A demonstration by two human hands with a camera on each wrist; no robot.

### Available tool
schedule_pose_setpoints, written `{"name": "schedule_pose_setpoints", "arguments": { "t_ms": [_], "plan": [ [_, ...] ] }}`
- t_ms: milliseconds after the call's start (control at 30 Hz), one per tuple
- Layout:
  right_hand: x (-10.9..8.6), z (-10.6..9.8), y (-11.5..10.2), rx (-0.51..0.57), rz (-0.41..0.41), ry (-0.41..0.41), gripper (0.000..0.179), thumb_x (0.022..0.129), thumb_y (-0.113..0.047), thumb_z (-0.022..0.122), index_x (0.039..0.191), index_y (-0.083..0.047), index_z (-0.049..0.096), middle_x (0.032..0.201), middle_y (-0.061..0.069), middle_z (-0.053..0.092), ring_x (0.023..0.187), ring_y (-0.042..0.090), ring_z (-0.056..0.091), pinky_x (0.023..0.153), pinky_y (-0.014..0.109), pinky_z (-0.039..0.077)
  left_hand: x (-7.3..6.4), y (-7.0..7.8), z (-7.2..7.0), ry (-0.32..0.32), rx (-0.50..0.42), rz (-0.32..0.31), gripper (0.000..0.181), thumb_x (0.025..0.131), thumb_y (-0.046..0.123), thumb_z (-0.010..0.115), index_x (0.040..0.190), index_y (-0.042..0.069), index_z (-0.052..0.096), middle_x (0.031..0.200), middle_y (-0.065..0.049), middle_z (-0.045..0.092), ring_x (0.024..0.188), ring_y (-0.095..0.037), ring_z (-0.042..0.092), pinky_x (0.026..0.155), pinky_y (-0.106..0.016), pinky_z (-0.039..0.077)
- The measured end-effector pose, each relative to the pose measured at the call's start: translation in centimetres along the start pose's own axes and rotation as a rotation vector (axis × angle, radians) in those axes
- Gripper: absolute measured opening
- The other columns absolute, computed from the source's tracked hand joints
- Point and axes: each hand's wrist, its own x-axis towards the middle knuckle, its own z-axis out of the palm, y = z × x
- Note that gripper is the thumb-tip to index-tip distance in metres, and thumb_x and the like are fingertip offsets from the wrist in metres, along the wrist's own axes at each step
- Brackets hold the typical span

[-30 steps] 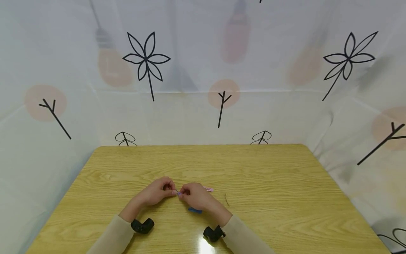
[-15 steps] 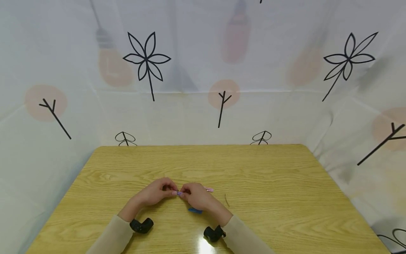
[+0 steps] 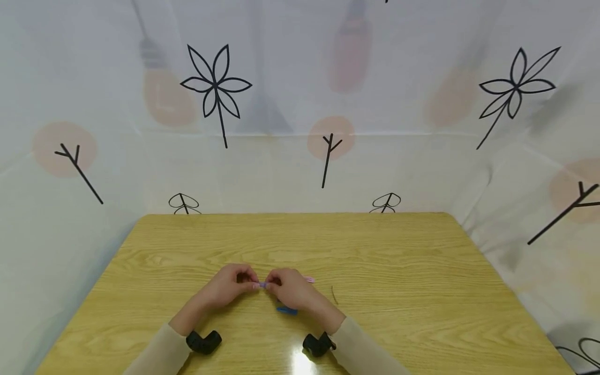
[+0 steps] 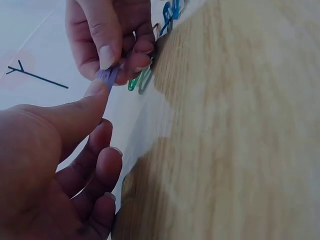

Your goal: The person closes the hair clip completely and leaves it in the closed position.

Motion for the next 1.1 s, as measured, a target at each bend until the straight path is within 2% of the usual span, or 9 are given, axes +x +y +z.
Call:
{"name": "schedule_pose_setpoints", "arguments": {
  "t_ms": [167, 433, 667, 900, 1100],
  "plan": [
    [-0.1, 0.0, -0.1, -0.015, -0.024, 0.011, 0.010, 0.099, -0.016, 0.064, 0.094, -0.010, 0.071, 0.071, -0.009, 0.057, 0.061, 0.005, 0.049, 0.058, 0.023, 0.042, -0.3, 0.4, 0.4, 0.038, 0.037, 0.025, 0.009, 0.095, 0.024, 0.070, 0.090, 0.017, 0.069, 0.083, 0.004, 0.062, 0.074, -0.013, 0.054, 0.067, -0.027, 0.046],
    [-0.4, -0.3, -0.5, -0.033, -0.069, 0.050, 0.010, 0.097, -0.013, 0.065, 0.091, -0.008, 0.072, 0.069, -0.008, 0.059, 0.058, 0.003, 0.050, 0.055, 0.021, 0.043, -0.5, 1.1, 0.9, 0.084, 0.038, 0.040, 0.008, 0.095, 0.022, 0.070, 0.089, 0.018, 0.068, 0.083, 0.004, 0.061, 0.073, -0.015, 0.054, 0.066, -0.028, 0.046],
    [-1.0, -0.7, -0.8, -0.042, -0.095, 0.084, 0.014, 0.097, -0.014, 0.066, 0.087, -0.007, 0.071, 0.064, -0.008, 0.058, 0.053, 0.001, 0.050, 0.050, 0.020, 0.041, -0.4, 1.5, 1.2, 0.127, 0.059, 0.065, 0.009, 0.093, 0.019, 0.072, 0.087, 0.020, 0.067, 0.078, 0.006, 0.058, 0.068, -0.011, 0.052, 0.062, -0.027, 0.044],
    [-1.3, -0.7, -0.8, -0.064, -0.109, 0.104, 0.014, 0.097, -0.015, 0.066, 0.087, -0.007, 0.071, 0.062, -0.011, 0.057, 0.051, 0.002, 0.050, 0.049, 0.021, 0.041, -0.6, 2.3, 1.7, 0.176, 0.143, 0.089, 0.014, 0.091, 0.016, 0.074, 0.084, 0.023, 0.065, 0.075, 0.010, 0.055, 0.063, -0.008, 0.049, 0.059, -0.027, 0.043],
    [-1.6, -0.7, -0.8, -0.086, -0.120, 0.116, 0.014, 0.097, -0.014, 0.066, 0.086, -0.008, 0.071, 0.063, -0.011, 0.057, 0.050, 0.001, 0.048, 0.049, 0.021, 0.040, -0.8, 2.6, 2.0, 0.195, 0.172, 0.076, 0.015, 0.090, 0.016, 0.075, 0.084, 0.023, 0.064, 0.074, 0.011, 0.054, 0.062, -0.007, 0.048, 0.058, -0.027, 0.043]
  ]
}}
